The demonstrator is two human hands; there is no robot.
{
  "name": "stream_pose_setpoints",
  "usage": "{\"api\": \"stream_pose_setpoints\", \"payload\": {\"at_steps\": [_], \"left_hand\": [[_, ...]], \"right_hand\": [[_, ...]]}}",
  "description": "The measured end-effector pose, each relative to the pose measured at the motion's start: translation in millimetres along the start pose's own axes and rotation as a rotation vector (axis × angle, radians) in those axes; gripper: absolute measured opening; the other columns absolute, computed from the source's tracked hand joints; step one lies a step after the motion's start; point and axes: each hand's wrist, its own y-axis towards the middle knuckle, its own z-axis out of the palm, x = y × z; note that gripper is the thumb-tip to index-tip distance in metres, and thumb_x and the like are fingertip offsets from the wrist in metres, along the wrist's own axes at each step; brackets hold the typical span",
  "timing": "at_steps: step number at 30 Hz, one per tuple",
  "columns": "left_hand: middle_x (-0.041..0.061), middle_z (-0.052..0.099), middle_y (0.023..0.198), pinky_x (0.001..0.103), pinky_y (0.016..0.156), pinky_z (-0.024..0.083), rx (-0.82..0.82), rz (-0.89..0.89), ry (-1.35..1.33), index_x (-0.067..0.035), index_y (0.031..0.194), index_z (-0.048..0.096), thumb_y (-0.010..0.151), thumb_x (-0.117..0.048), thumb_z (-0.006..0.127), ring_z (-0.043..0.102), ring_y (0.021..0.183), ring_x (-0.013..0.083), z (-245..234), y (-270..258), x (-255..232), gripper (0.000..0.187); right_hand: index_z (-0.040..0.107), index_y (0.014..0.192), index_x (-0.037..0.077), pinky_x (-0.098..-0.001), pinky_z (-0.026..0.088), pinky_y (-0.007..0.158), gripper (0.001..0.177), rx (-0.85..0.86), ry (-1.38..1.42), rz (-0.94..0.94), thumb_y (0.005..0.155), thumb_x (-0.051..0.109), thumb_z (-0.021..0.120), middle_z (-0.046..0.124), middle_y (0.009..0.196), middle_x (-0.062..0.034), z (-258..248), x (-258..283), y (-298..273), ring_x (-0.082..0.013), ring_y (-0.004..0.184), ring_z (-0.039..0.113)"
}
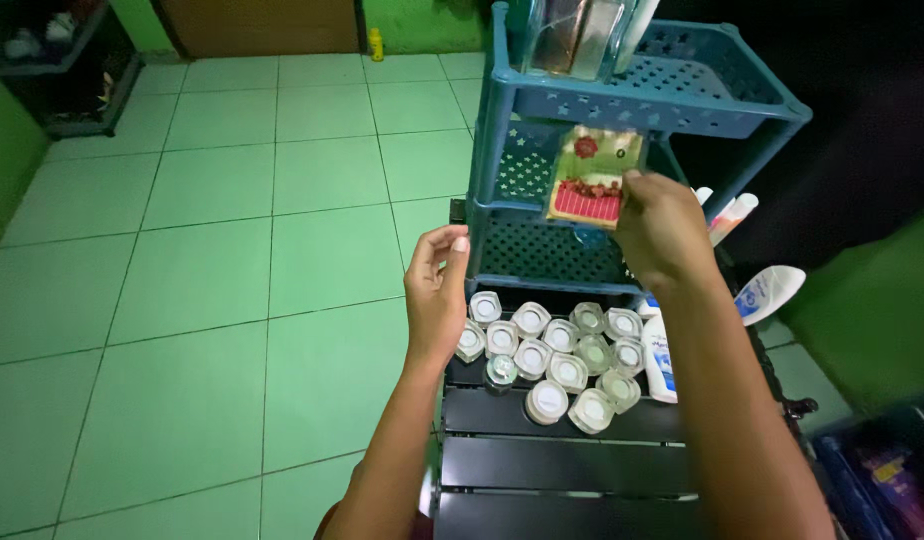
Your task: The person picks up various bottles and containers from a table and places them onto a blue plastic rack. The person handles pump bottles, small jars, and a packet, arranging them on the rack shelves.
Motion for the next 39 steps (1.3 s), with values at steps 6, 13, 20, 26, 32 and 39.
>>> {"api": "stream_pose_setpoints", "payload": {"at_steps": [6,13,20,26,32,39], "left_hand": [[0.009,0.066,0.117,0.03,0.093,0.053,-0.002,-0.011,-0.019,-0.001,0.124,0.063,0.104,-0.023,0.062,0.062,0.109,0.0137,4.9,12.8,7.1,0.029],[0.01,0.065,0.121,0.03,0.096,0.052,0.013,-0.016,-0.007,0.0,0.126,0.061,0.104,-0.022,0.06,0.062,0.113,0.0145,5.5,27.6,18.9,0.031],[0.01,0.065,0.121,0.031,0.097,0.053,0.018,-0.012,-0.02,0.0,0.127,0.06,0.105,-0.022,0.059,0.062,0.113,0.0147,7.5,41.0,36.0,0.031],[0.011,0.065,0.12,0.03,0.094,0.053,0.022,-0.058,-0.035,0.0,0.126,0.059,0.104,-0.021,0.059,0.063,0.108,0.0137,9.1,47.9,44.2,0.031],[0.01,0.064,0.121,0.029,0.096,0.053,0.046,-0.057,-0.076,0.001,0.127,0.058,0.105,-0.02,0.059,0.063,0.109,0.0128,9.6,51.8,48.5,0.03],[0.009,0.064,0.114,0.032,0.071,0.049,0.057,-0.213,-0.052,-0.002,0.128,0.058,0.104,-0.022,0.056,0.06,0.089,0.0138,12.0,50.1,43.5,0.031]], "right_hand": [[0.062,0.12,-0.006,-0.0408,0.061,0.075,0.028,-0.201,-0.016,0.115,0.096,0.0,0.048,0.069,0.114,-0.0159,14.5,8.9,45.1,-0.0253,0.092,0.071],[0.063,0.115,0.004,-0.0374,0.05,0.07,0.015,-0.239,-0.19,0.07,0.1,0.008,0.063,0.065,0.102,-0.0107,-37.4,-54.7,140.3,-0.0205,0.084,0.061],[0.063,0.126,0.005,-0.0446,0.056,0.089,0.037,0.18,-2.184,-0.374,0.09,0.015,0.066,0.069,0.118,-0.021,-57.9,-79.0,183.5,-0.0321,0.106,0.069],[0.062,0.127,0.006,-0.045,0.054,0.094,0.034,0.103,-2.292,-0.926,0.095,0.016,0.062,0.069,0.12,-0.0187,-8.9,-50.8,176.1,-0.0309,0.109,0.068],[0.063,0.127,0.007,-0.0442,0.053,0.095,0.031,-0.021,-2.301,-1.262,0.097,0.016,0.059,0.068,0.12,-0.0173,-10.8,-60.7,190.1,-0.0295,0.109,0.067],[0.064,0.126,0.007,-0.0432,0.052,0.097,0.029,-0.045,-2.297,-1.357,0.1,0.015,0.055,0.068,0.119,-0.0157,-21.5,-80.4,200.2,-0.0278,0.109,0.066]]}}
